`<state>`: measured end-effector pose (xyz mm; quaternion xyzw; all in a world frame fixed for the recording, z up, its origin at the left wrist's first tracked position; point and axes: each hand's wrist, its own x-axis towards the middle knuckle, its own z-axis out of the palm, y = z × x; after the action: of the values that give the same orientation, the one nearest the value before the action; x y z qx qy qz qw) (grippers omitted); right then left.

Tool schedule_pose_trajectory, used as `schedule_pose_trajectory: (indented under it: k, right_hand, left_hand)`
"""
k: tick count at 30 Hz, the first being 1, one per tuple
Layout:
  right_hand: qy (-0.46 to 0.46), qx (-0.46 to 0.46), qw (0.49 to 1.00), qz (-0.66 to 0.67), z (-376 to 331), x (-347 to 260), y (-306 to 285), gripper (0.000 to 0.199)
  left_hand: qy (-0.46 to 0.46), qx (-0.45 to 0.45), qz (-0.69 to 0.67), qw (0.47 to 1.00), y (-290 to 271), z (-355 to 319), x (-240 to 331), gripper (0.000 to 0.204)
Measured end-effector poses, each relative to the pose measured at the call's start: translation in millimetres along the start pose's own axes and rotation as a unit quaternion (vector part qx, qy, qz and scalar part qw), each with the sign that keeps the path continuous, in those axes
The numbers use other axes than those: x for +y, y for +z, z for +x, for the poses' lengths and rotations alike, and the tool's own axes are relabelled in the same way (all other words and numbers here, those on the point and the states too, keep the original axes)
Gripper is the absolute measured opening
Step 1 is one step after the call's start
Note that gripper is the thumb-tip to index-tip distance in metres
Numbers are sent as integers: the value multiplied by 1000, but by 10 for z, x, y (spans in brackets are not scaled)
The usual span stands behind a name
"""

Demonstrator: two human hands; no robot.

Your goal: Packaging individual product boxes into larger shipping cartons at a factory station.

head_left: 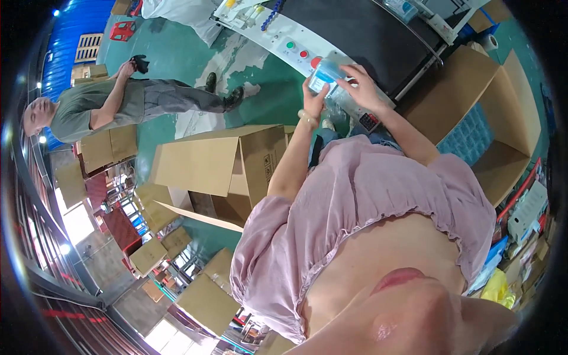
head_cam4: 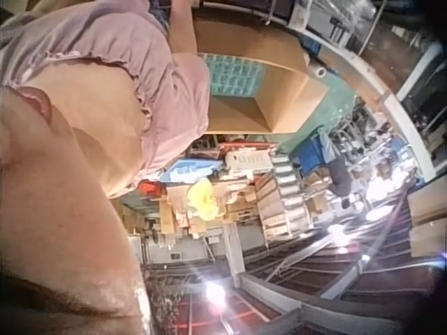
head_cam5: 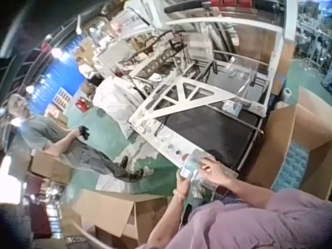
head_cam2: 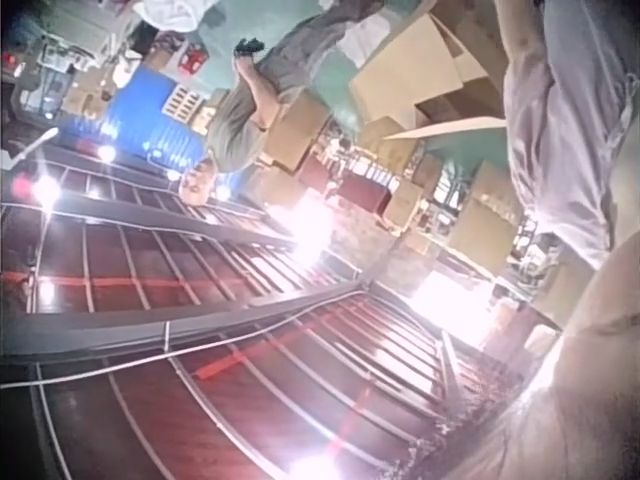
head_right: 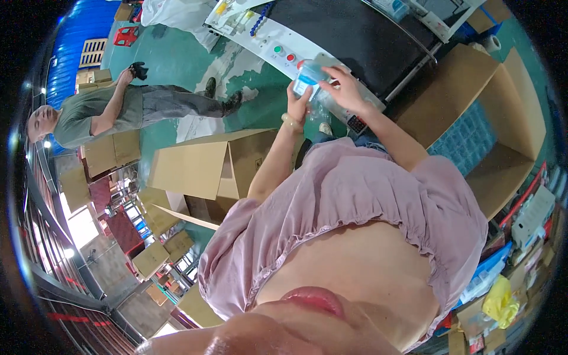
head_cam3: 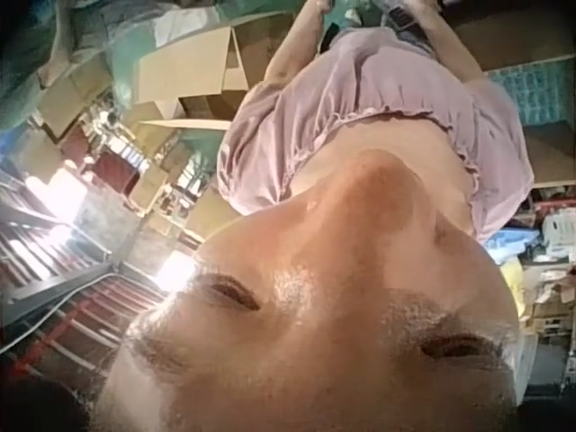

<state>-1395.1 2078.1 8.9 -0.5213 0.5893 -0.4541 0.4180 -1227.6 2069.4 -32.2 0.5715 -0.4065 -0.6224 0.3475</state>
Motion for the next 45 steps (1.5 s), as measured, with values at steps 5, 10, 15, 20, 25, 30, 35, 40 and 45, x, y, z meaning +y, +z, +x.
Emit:
schedule_pose_trajectory:
  k: [5, 10, 15, 20, 25, 30, 35, 40, 45]
  right_hand:
    - [-277, 28, 960, -26, -155, -741, -225, 31]
    - [-424, 94, 898, -69, -81, -1010, -384, 23]
    - [-422, 76, 903, -25, -45, -1034, -510, 19]
    - [-279, 136, 950, -38, 268, -1001, -565, 11]
    - [-130, 35, 989, 63, 271, -902, -547, 17]
    - [-89, -12, 995, 43, -26, -1009, -573, 13]
    - [-241, -46, 962, -122, -148, -1067, -551, 14]
    - [-430, -73, 870, -229, -87, -1172, -660, 10]
    - [-428, -156, 874, -173, -81, -1096, -626, 13]
  left_hand:
    - [67, -49, -217, 973, 110, -329, 610, 59]
    - [97, -126, -301, 940, 151, -356, 797, 56]
    - [-34, -206, -374, 903, 188, -437, 912, 52]
    - [-193, -305, -347, 866, 243, -577, 1064, 49]
    - [-211, -235, -385, 867, 376, -637, 1092, 45]
    - [-176, -295, -524, 779, 335, -536, 1038, 44]
    - [-211, -282, -493, 796, 325, -561, 1136, 45]
    - [-205, -269, -415, 845, 163, -614, 1333, 48]
    - [-184, -240, -272, 914, 180, -599, 1181, 47]
